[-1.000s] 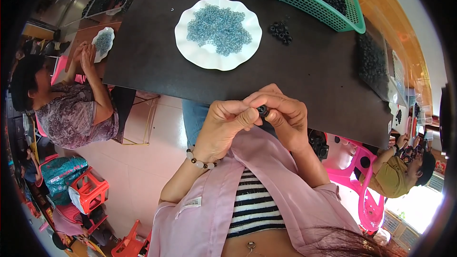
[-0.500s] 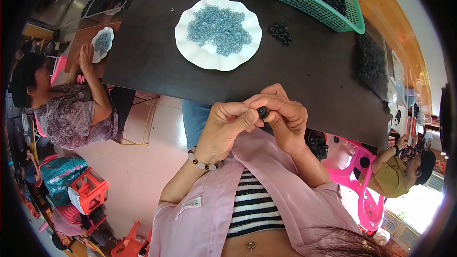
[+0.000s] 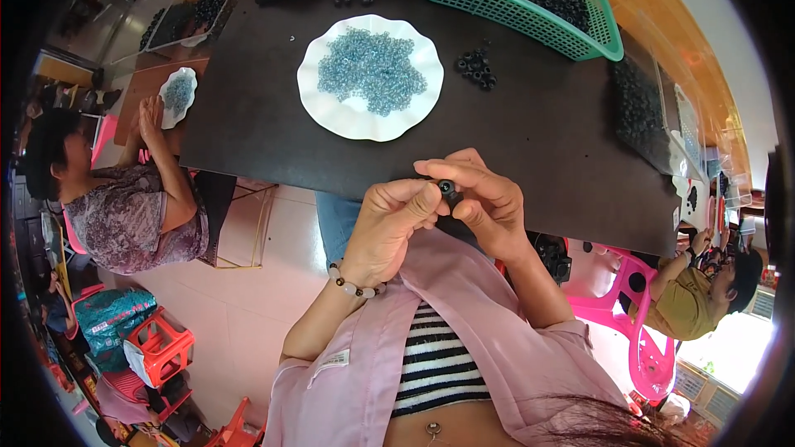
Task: Placing small blue beads into black circular components at a table.
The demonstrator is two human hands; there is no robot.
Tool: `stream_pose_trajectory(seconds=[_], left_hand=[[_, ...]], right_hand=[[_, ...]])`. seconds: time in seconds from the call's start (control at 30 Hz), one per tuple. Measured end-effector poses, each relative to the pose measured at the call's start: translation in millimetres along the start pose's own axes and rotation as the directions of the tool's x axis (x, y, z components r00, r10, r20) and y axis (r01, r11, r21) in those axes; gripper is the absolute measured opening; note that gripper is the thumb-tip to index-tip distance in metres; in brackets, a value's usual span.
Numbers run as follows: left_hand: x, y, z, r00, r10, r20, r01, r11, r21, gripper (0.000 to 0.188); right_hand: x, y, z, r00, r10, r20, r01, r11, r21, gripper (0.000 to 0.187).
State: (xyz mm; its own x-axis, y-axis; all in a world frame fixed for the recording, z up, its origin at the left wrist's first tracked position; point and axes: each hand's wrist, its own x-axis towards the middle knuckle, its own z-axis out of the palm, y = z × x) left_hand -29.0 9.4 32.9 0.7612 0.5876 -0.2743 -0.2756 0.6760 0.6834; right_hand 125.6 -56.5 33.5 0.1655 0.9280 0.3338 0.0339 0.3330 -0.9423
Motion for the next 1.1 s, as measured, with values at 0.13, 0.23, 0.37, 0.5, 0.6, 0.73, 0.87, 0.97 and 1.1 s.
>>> stream_pose_trajectory(seconds=[0.13, 0.23, 0.37, 0.5, 0.6, 0.73, 0.87, 0.97, 1.1], left_hand=[[1, -2, 4, 1.000, -0.002, -0.010, 0.002, 1.000, 0.027, 0.025], [2, -4, 6, 1.000, -0.004, -0.004, 0.005, 1.000, 0.029, 0.026], [1, -7, 9, 1.000, -0.004, -0.008, 0.004, 0.999, 0.035, 0.025], [-3, -12, 10, 1.000, -0.008, 0.022, 0.007, 0.999, 0.042, 0.024], [-2, -14, 12, 0.995, -0.001, 0.098, 0.004, 1.000, -0.027, 0.025], [9, -20, 5, 0.994, -0.073, 0.076, 0.080, 0.992, -0.094, 0.028], [16, -29, -10, 0.992, -0.092, 0.085, 0.105, 0.979, -0.173, 0.033], [15, -32, -13, 0.992, -0.067, 0.109, 0.085, 0.980, -0.177, 0.034], [19, -38, -12, 0.988, -0.055, 0.142, 0.074, 0.989, -0.128, 0.033]], right_hand=[[2, -4, -6, 0.999, -0.001, 0.036, 0.003, 0.999, -0.052, 0.049], [1, -3, -10, 0.999, -0.003, 0.042, 0.006, 0.997, -0.071, 0.051], [-3, -5, -15, 0.998, -0.017, 0.057, 0.021, 0.997, -0.076, 0.048], [-8, -11, -15, 0.999, -0.006, 0.047, 0.008, 0.999, -0.050, 0.043], [-10, -16, -21, 0.999, -0.034, 0.008, 0.034, 0.999, -0.025, 0.039], [1, -62, -71, 0.980, -0.174, -0.092, 0.113, 0.881, -0.459, 0.035], [14, -120, -151, 0.811, -0.407, -0.420, -0.025, 0.694, -0.719, 0.029], [27, -138, -240, 0.692, -0.523, -0.498, -0.133, 0.585, -0.800, 0.028], [7, -114, -390, 0.669, -0.570, -0.476, -0.351, 0.323, -0.879, 0.029]])
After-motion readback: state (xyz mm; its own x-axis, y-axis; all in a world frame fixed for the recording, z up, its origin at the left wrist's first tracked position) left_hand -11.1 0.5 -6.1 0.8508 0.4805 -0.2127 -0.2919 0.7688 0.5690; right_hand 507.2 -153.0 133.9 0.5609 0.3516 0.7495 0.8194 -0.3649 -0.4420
